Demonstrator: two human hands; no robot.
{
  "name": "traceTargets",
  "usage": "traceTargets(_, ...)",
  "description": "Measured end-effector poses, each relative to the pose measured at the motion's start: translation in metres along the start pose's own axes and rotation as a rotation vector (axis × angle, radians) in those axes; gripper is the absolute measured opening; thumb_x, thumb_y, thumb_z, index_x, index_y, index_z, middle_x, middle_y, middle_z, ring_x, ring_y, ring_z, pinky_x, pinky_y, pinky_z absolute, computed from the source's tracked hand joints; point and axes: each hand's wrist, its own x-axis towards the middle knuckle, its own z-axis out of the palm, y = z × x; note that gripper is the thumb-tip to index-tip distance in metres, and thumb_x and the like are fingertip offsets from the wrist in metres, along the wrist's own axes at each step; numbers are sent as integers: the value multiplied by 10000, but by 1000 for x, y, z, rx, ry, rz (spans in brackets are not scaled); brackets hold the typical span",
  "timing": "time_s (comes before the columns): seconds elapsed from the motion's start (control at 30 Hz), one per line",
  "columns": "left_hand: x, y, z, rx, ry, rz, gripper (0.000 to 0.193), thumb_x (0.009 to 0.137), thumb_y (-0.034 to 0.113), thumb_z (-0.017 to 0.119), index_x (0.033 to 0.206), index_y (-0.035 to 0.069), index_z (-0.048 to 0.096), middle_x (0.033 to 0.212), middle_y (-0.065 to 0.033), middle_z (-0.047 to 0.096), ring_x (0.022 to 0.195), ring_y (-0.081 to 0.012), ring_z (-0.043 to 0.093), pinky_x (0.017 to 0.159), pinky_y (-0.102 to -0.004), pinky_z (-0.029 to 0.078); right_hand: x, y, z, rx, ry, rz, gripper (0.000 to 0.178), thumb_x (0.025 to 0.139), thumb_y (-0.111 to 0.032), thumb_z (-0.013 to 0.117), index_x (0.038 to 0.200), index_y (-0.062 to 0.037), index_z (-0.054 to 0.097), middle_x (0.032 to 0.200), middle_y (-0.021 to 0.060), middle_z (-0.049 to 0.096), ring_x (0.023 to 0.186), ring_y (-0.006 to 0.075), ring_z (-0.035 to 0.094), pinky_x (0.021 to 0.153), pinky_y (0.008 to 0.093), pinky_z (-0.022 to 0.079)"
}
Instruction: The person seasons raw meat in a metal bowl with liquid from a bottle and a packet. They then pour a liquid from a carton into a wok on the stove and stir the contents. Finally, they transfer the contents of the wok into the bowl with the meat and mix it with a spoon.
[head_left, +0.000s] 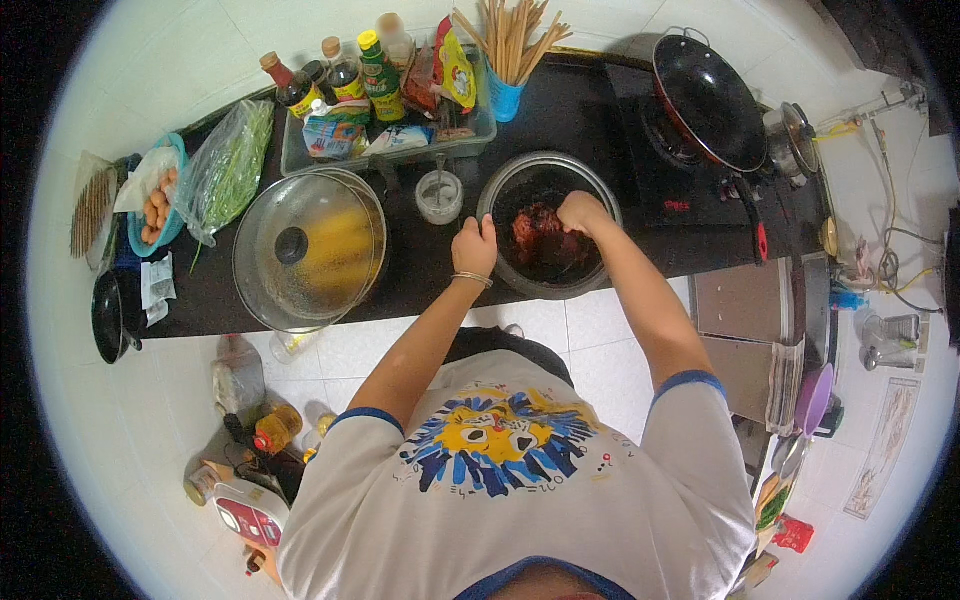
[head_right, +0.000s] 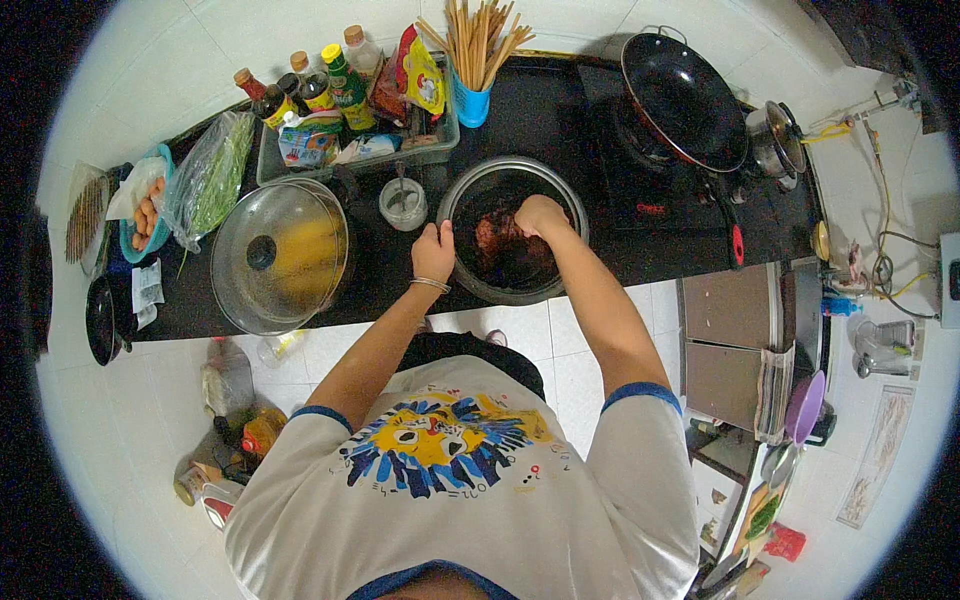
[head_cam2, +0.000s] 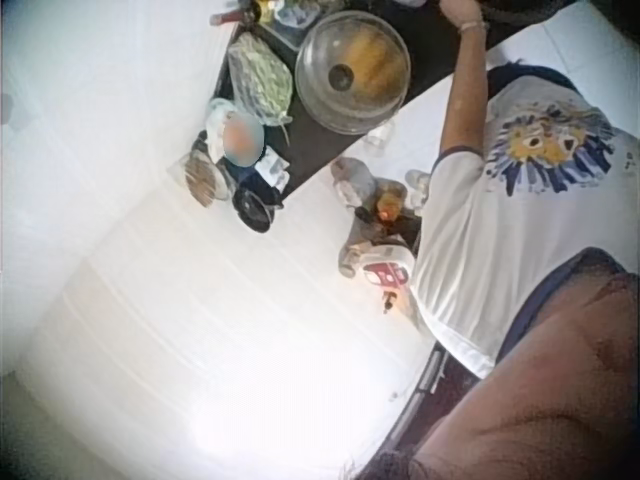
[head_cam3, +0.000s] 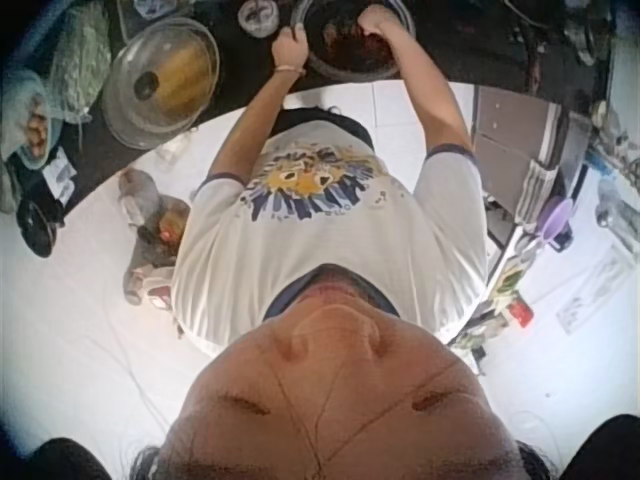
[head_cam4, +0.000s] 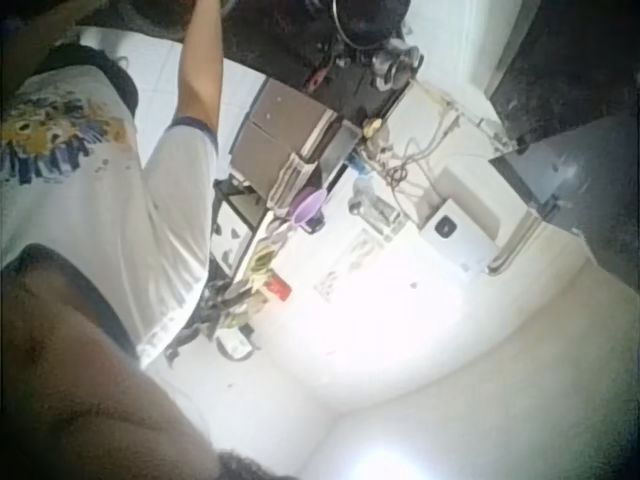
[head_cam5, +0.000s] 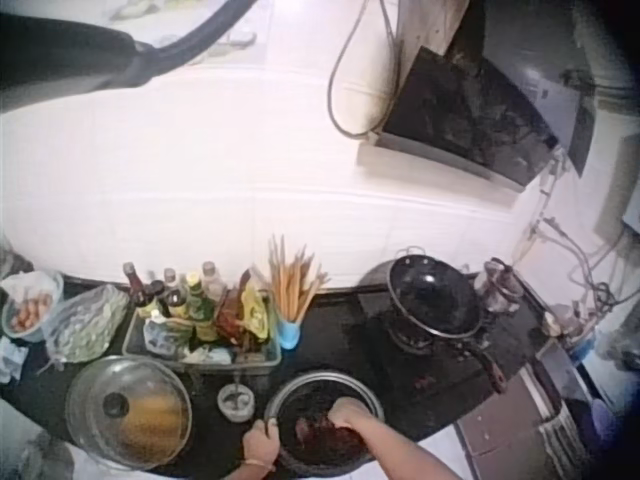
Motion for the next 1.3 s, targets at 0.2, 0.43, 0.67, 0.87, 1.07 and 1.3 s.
traceTargets(0.2,-1,-9,6,-1,5,-4,443,918,363,429,724,-27,508,591,-211,512,570,-383,524,536,-444,414,-36,-51,-23,23,233,80,140,779,-75,561,798,16,666,871,217,639,778,335,639,656,424,517)
traceTargets(0.43,-4,-3,4,4,-13,-55,411,900,335,455,710,-25,513,651,-262,564,636,-437,565,580,-492,441,-43,-52,-14,-256,377,-137,135,779,-100,587,798,1,674,854,184,655,794,303,654,659,392,538)
traceTargets(0.67,-8,-5,9,-1,57,-51,429,911,347,439,705,-26,487,623,-246,528,615,-425,538,561,-480,419,-92,-26,-31,-416,507,-184,239,753,-269,636,776,-36,680,818,155,664,774,276,664,663,361,537)
traceTargets(0.87,-10,0,8,-14,62,-54,432,915,348,429,707,-26,484,623,-243,521,616,-421,534,563,-479,415,-73,-25,22,-450,497,-256,180,763,-134,530,759,-59,694,782,144,670,722,279,671,604,376,545)
traceTargets(1.07,-11,-4,11,16,77,-60,436,918,353,423,699,-19,483,626,-244,525,621,-421,537,560,-483,415,-89,-25,46,-489,468,-451,124,728,-104,544,688,-56,652,699,138,650,636,259,657,549,347,524)
traceTargets(1.3,-11,-8,15,12,81,-44,412,897,330,458,693,-25,500,645,-273,555,634,-442,560,582,-498,436,-98,-45,44,-494,511,-591,126,728,-117,532,686,-43,624,695,151,645,612,260,653,529,351,519)
